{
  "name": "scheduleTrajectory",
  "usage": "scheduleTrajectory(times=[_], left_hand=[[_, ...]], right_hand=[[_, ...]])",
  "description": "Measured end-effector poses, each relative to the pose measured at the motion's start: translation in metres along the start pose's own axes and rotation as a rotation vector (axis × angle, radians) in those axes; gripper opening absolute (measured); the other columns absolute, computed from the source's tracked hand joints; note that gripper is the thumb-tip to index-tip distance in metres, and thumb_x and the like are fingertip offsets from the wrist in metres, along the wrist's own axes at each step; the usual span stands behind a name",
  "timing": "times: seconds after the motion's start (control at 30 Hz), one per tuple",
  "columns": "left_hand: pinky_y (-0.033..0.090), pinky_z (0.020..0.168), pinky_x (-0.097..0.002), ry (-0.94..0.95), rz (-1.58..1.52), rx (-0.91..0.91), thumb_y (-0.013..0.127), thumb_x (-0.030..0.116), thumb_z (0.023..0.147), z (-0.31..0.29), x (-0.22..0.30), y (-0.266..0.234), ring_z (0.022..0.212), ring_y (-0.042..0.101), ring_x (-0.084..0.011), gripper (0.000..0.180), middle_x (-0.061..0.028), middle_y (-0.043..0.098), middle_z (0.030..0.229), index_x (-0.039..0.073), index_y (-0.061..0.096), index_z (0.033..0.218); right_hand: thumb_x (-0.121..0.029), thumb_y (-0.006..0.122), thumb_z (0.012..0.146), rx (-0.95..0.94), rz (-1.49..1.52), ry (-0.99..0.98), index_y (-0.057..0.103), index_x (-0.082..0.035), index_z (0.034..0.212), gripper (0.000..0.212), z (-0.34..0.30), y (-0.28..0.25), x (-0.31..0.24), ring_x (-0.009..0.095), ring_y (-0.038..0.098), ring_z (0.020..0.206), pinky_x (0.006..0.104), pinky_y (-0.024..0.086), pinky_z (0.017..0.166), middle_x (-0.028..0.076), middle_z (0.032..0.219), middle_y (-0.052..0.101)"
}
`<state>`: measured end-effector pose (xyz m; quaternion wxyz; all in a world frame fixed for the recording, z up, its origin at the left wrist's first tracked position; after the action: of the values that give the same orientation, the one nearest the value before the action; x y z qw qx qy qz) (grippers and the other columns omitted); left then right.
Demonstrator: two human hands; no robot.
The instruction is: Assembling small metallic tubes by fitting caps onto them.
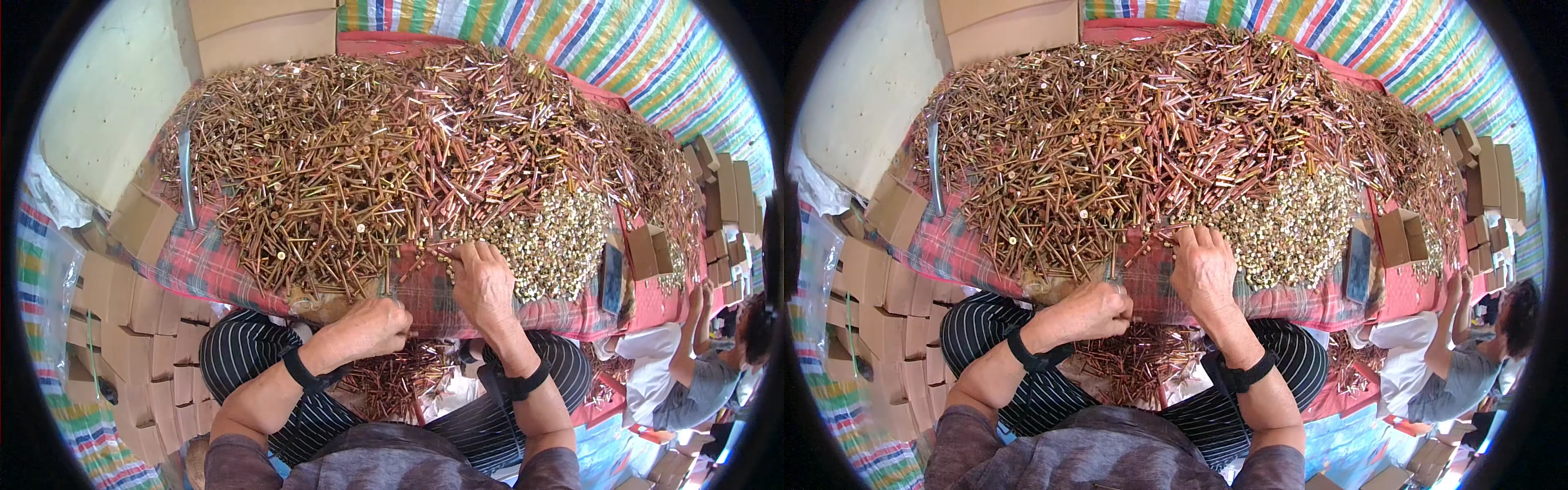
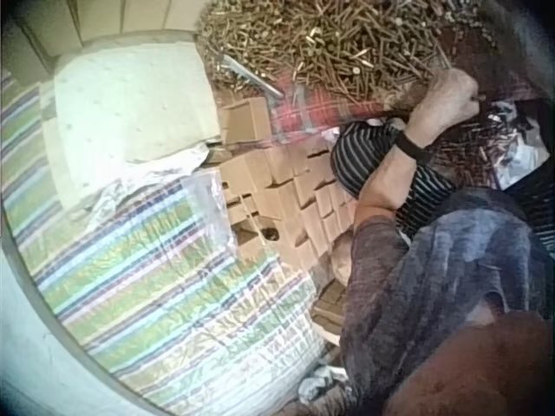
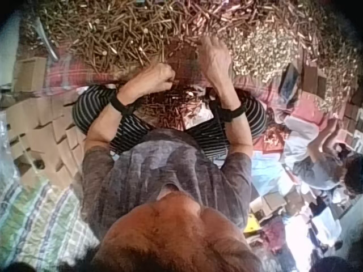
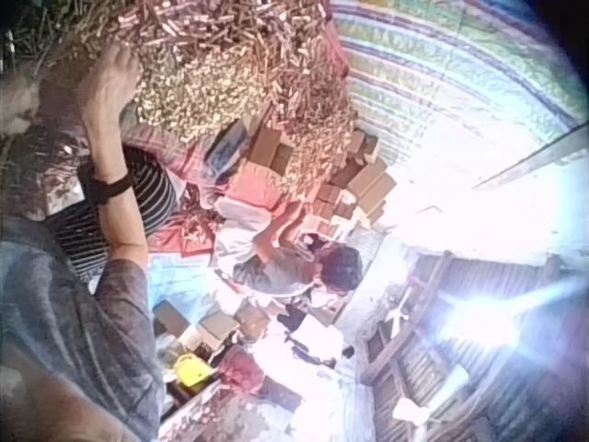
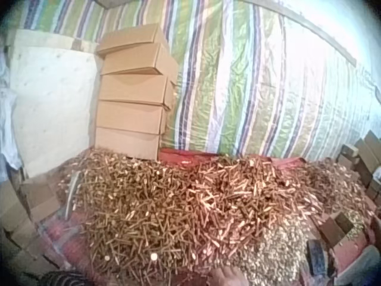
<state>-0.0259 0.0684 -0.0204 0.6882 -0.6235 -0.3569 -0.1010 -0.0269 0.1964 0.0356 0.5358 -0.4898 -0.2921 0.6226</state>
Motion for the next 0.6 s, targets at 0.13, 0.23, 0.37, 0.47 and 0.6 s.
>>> scheduleTrajectory(times=[0.13,0.23,0.37,0.47,0.6], left_hand=[[0.051,0.062,-0.0381,-0.071,-0.139,0.178,0.065,0.013,0.076,0.012,-0.01,-0.019,0.065,0.06,-0.0321,0.016,-0.0169,0.059,0.077,-0.002,0.06,0.076],[0.051,0.061,-0.0411,-0.212,0.11,0.451,0.064,0.011,0.078,0.01,-0.019,-0.05,0.07,0.06,-0.035,0.015,-0.0191,0.058,0.083,-0.002,0.058,0.083],[0.051,0.061,-0.0436,-0.27,0.286,0.333,0.061,0.008,0.077,0.012,-0.024,-0.033,0.068,0.06,-0.0376,0.013,-0.021,0.057,0.078,-0.003,0.054,0.082],[0.05,0.059,-0.0439,-0.343,0.315,0.347,0.06,0.005,0.074,0.011,-0.028,-0.034,0.062,0.06,-0.0373,0.014,-0.019,0.058,0.071,-0.002,0.053,0.084],[0.048,0.053,-0.0412,-0.354,0.191,0.561,0.059,0.004,0.071,0.007,-0.021,-0.054,0.055,0.058,-0.0335,0.023,-0.016,0.057,0.063,-0.003,0.056,0.093]], right_hand=[[-0.006,0.062,0.074,-0.018,0.036,0.019,0.058,-0.006,0.086,0.012,-0.002,0.002,0.001,0.031,0.056,0.079,0.0403,0.045,0.071,0.011,0.08,0.057],[-0.008,0.062,0.075,-0.032,0.05,0.03,0.058,-0.007,0.086,0.012,-0.004,0.004,0.004,0.03,0.055,0.081,0.0404,0.044,0.072,0.011,0.082,0.056],[-0.007,0.061,0.075,-0.026,0.062,0.038,0.059,-0.006,0.087,0.011,-0.003,0.001,0.004,0.031,0.056,0.08,0.0405,0.046,0.071,0.011,0.082,0.058],[-0.008,0.061,0.076,-0.032,0.074,0.053,0.059,-0.006,0.086,0.011,-0.004,-0.002,0.004,0.031,0.056,0.081,0.0407,0.046,0.072,0.011,0.083,0.059],[-0.007,0.06,0.076,-0.05,0.041,0.042,0.059,-0.006,0.086,0.01,-0.006,0.0,0.006,0.031,0.056,0.082,0.041,0.045,0.072,0.011,0.083,0.058]])
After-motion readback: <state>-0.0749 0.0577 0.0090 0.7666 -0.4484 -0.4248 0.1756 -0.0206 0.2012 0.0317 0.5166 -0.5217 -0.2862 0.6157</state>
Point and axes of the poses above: each hand's wrist, its own z-axis towards the middle knuckle, its own y-axis out of the palm, x = y × z, the point moved 9 cm from there along z, towards the middle knuckle
